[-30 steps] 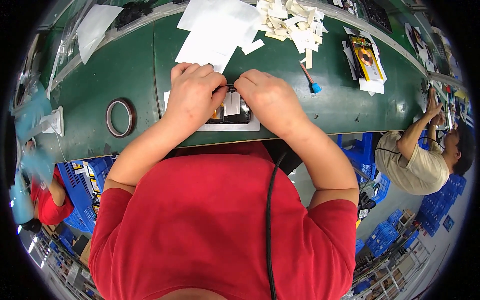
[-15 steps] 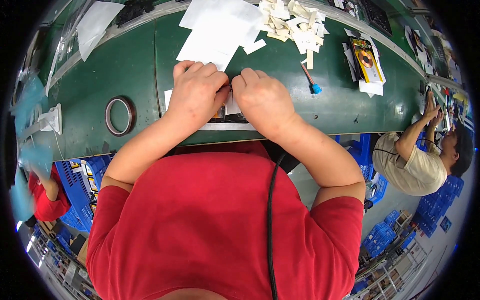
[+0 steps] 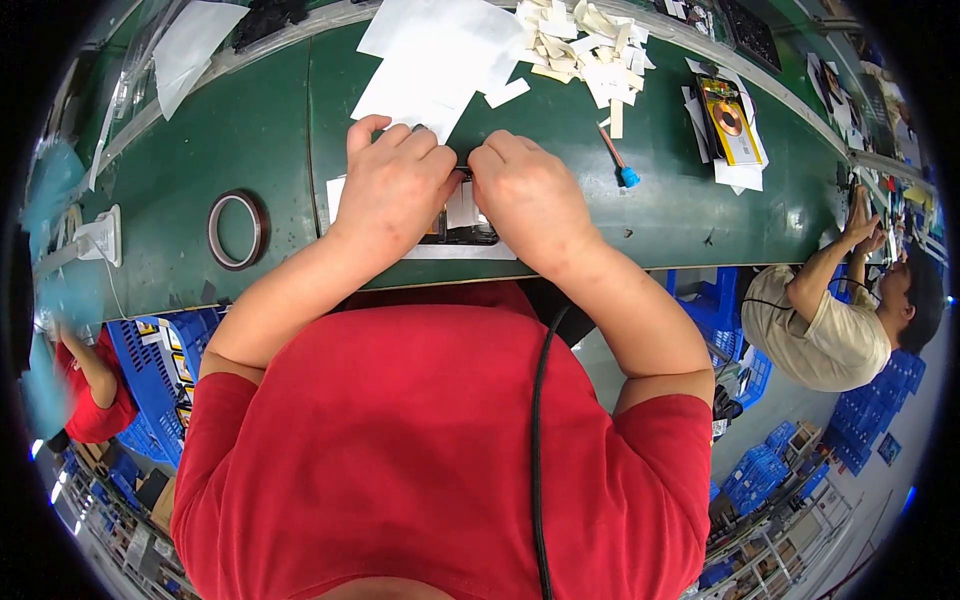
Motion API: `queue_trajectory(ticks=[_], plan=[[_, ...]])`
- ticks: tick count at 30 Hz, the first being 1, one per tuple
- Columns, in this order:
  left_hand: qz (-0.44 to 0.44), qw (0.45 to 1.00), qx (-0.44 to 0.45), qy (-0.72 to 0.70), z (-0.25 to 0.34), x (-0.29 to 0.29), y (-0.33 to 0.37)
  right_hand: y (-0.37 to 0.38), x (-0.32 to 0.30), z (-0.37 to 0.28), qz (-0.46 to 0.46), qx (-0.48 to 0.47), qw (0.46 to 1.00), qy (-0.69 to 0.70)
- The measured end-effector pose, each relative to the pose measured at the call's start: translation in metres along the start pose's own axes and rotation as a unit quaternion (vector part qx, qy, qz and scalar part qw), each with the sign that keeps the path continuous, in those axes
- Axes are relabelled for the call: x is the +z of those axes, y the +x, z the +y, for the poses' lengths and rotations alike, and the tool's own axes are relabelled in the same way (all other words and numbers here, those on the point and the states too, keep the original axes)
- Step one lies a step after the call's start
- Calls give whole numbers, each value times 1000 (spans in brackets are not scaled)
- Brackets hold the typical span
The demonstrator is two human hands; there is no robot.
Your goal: Assembling electronic components by applying adhesive strips and connecting parts on an assembly line.
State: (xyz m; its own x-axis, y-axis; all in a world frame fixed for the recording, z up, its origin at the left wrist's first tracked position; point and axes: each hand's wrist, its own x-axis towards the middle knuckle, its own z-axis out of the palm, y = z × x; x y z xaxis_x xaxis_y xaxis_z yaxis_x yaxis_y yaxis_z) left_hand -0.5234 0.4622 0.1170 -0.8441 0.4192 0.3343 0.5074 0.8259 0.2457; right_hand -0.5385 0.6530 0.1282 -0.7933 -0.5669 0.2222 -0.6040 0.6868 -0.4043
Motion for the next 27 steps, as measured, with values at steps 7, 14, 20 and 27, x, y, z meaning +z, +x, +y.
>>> queue_trajectory(ticks=[7,14,20,27], plan=[[-35,996,-71,-36,-5,-28,-8,-2,0,2,14,10,1000,-16],[-43,992,-110,-36,-7,-22,-9,12,-11,-8,-31,37,998,45],[-39,994,-97,-20,-8,-19,-8,20,4,-11,-36,-57,993,-101],[-30,996,-81,-18,-10,-18,-11,29,3,-23,-52,-64,982,-167]])
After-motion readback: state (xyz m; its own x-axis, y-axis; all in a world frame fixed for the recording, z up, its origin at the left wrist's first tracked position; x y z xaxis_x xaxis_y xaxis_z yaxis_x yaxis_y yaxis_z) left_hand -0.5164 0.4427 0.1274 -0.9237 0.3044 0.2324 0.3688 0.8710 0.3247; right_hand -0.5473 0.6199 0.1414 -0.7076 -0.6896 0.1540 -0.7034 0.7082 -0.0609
